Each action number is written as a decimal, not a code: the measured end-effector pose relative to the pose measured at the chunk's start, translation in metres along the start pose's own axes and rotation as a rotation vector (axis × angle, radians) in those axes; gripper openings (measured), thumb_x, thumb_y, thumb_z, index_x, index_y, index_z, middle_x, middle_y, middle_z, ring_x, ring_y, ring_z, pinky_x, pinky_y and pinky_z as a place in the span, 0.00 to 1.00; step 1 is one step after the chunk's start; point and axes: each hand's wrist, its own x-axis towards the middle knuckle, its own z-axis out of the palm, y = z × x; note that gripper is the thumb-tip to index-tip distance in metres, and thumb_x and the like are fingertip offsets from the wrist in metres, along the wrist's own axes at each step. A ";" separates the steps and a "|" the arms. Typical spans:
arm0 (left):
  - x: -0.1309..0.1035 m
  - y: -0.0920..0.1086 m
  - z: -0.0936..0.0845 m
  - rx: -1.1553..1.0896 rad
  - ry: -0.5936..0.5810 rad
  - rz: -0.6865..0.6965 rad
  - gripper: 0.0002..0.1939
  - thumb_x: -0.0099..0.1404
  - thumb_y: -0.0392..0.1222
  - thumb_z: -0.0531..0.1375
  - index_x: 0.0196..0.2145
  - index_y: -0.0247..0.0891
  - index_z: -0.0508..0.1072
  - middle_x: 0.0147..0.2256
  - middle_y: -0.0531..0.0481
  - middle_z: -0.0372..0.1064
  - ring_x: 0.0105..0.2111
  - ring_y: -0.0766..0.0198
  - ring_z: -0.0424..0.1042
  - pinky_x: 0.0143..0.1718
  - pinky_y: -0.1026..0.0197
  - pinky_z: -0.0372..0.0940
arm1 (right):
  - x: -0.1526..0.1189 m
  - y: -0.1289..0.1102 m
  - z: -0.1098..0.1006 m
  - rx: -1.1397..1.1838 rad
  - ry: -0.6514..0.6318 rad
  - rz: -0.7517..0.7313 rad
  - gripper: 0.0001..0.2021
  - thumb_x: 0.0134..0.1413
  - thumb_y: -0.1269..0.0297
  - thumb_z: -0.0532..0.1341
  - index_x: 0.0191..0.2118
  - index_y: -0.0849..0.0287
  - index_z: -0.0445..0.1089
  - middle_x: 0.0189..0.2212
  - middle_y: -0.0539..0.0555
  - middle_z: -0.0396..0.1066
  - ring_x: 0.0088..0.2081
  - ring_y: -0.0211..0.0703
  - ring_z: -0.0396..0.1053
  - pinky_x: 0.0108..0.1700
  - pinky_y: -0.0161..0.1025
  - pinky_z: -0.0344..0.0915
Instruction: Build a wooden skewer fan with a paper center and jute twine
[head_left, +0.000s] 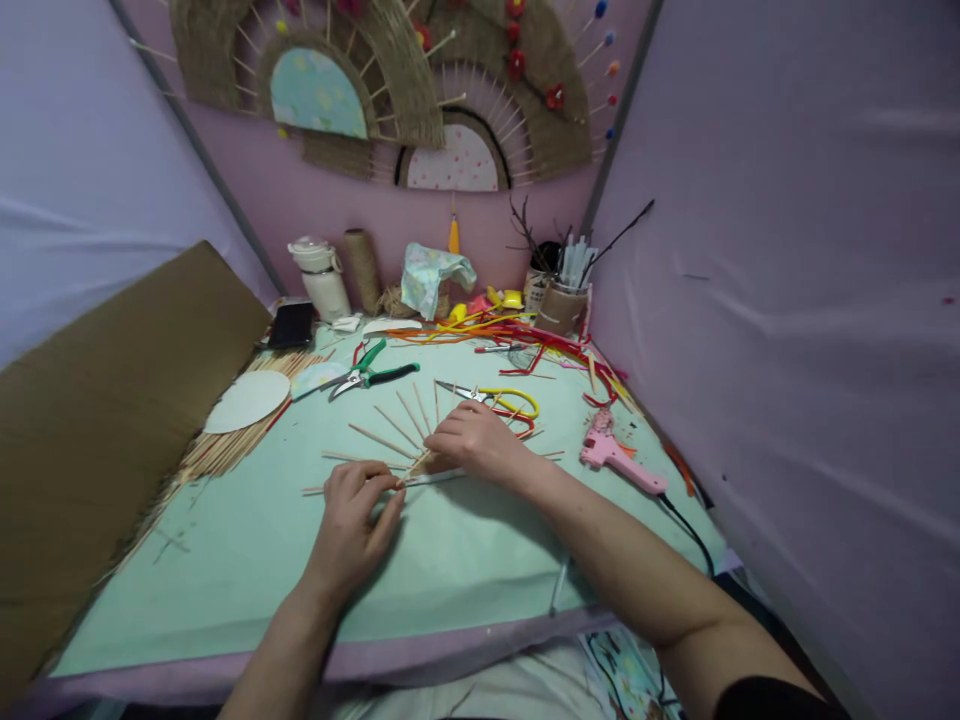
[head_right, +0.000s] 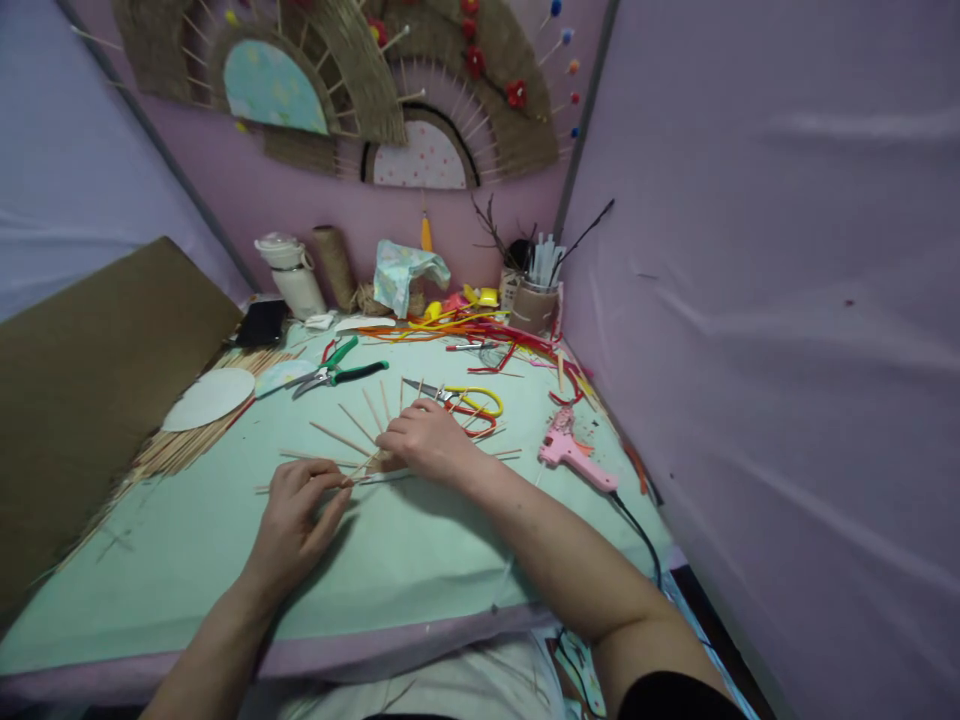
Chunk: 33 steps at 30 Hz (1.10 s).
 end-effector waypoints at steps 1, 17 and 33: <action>0.000 -0.002 0.001 -0.014 0.012 0.001 0.07 0.64 0.40 0.57 0.38 0.40 0.73 0.40 0.44 0.69 0.44 0.53 0.64 0.48 0.50 0.59 | -0.002 0.007 -0.004 -0.016 -0.018 0.083 0.10 0.64 0.69 0.55 0.43 0.56 0.73 0.37 0.54 0.76 0.42 0.43 0.67 0.49 0.40 0.54; -0.024 0.065 0.000 -1.248 -0.025 -1.080 0.26 0.53 0.38 0.67 0.51 0.41 0.70 0.55 0.42 0.68 0.54 0.55 0.69 0.54 0.58 0.66 | -0.045 0.067 -0.019 0.014 0.167 0.913 0.21 0.63 0.67 0.54 0.60 0.67 0.62 0.55 0.67 0.67 0.56 0.54 0.63 0.56 0.45 0.56; 0.010 0.075 -0.010 -2.006 0.256 -1.503 0.22 0.63 0.33 0.51 0.55 0.29 0.64 0.47 0.37 0.72 0.43 0.58 0.76 0.42 0.59 0.73 | -0.029 0.052 0.006 0.119 -0.011 0.563 0.13 0.64 0.69 0.52 0.49 0.57 0.72 0.43 0.57 0.76 0.48 0.46 0.67 0.46 0.36 0.57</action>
